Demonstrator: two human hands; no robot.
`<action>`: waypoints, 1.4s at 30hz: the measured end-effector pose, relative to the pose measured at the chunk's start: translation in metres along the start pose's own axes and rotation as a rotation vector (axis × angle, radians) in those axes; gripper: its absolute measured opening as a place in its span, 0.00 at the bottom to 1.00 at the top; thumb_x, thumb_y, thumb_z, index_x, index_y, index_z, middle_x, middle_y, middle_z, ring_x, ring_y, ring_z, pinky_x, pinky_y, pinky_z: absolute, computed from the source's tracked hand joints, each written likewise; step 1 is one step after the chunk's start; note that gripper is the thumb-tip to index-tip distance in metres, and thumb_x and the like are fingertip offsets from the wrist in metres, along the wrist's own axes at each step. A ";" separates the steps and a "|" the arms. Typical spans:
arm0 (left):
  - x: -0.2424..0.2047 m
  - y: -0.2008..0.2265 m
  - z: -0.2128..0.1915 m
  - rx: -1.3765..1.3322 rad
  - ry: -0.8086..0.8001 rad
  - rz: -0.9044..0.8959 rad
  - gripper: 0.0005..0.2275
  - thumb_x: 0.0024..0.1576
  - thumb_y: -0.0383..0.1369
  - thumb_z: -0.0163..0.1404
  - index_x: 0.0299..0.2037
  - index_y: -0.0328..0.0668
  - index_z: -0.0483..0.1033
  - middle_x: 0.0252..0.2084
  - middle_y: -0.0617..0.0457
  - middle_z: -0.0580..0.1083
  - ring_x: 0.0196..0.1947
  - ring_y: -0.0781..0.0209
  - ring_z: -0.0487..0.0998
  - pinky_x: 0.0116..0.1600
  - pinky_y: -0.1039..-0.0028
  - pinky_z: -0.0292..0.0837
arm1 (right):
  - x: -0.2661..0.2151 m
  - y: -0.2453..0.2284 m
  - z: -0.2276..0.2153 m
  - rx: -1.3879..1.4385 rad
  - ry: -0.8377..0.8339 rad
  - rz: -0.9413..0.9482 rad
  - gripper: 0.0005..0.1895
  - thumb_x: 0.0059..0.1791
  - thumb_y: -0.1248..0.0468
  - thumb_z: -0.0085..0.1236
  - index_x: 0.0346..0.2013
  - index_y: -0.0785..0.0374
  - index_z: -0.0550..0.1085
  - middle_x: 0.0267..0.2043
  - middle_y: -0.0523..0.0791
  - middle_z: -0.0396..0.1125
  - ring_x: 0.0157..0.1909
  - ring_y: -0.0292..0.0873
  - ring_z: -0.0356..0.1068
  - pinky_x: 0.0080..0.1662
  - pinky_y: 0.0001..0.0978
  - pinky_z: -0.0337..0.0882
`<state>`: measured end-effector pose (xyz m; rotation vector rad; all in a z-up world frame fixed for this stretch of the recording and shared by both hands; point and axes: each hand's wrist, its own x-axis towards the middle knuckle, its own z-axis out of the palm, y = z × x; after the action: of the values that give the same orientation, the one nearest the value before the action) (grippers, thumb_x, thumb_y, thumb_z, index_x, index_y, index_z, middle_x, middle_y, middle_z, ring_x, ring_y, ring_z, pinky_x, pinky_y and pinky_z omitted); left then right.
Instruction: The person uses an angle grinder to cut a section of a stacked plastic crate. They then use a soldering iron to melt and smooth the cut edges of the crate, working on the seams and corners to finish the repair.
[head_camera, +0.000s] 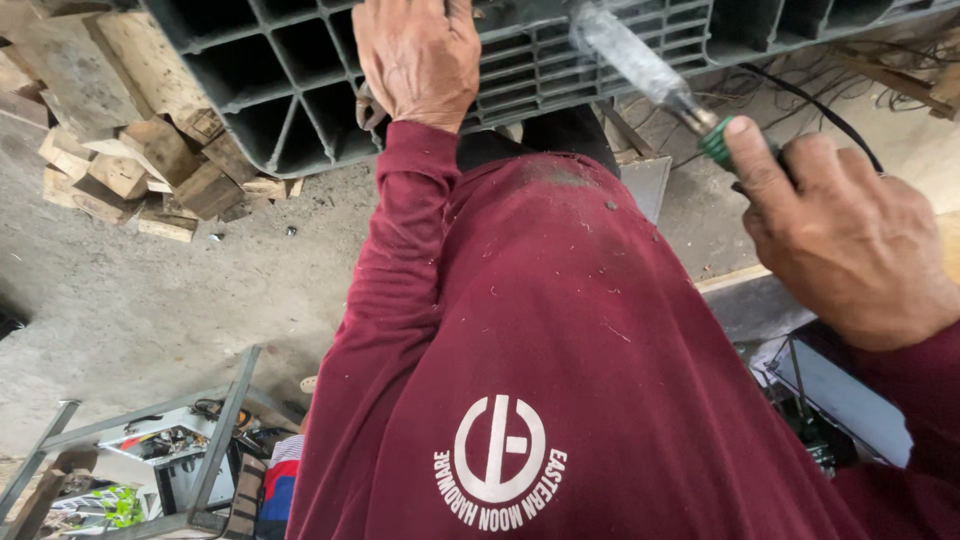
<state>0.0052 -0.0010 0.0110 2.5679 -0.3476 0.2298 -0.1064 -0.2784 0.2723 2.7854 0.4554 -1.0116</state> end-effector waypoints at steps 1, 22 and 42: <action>0.003 0.001 -0.004 0.005 -0.011 -0.009 0.08 0.62 0.37 0.56 0.35 0.42 0.77 0.32 0.50 0.74 0.35 0.49 0.75 0.41 0.59 0.66 | -0.002 0.003 -0.001 0.014 -0.039 0.034 0.40 0.48 0.58 0.62 0.74 0.57 0.62 0.33 0.46 0.60 0.30 0.42 0.67 0.26 0.33 0.71; -0.003 0.000 0.003 0.042 -0.149 -0.170 0.08 0.66 0.38 0.54 0.38 0.44 0.78 0.33 0.52 0.74 0.35 0.52 0.74 0.40 0.61 0.67 | -0.021 0.015 0.078 1.429 -0.042 0.268 0.34 0.51 0.66 0.53 0.73 0.64 0.62 0.38 0.45 0.69 0.30 0.36 0.68 0.32 0.28 0.72; 0.008 0.009 -0.006 0.112 0.071 0.003 0.07 0.62 0.36 0.58 0.37 0.43 0.77 0.37 0.52 0.73 0.38 0.49 0.74 0.43 0.60 0.68 | -0.018 -0.006 0.135 1.956 -0.095 0.371 0.32 0.49 0.68 0.49 0.69 0.72 0.65 0.41 0.42 0.69 0.34 0.32 0.63 0.40 0.22 0.66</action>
<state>0.0097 -0.0068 0.0224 2.6613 -0.3199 0.3502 -0.2027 -0.3090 0.1809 3.5300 -2.1127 -2.0564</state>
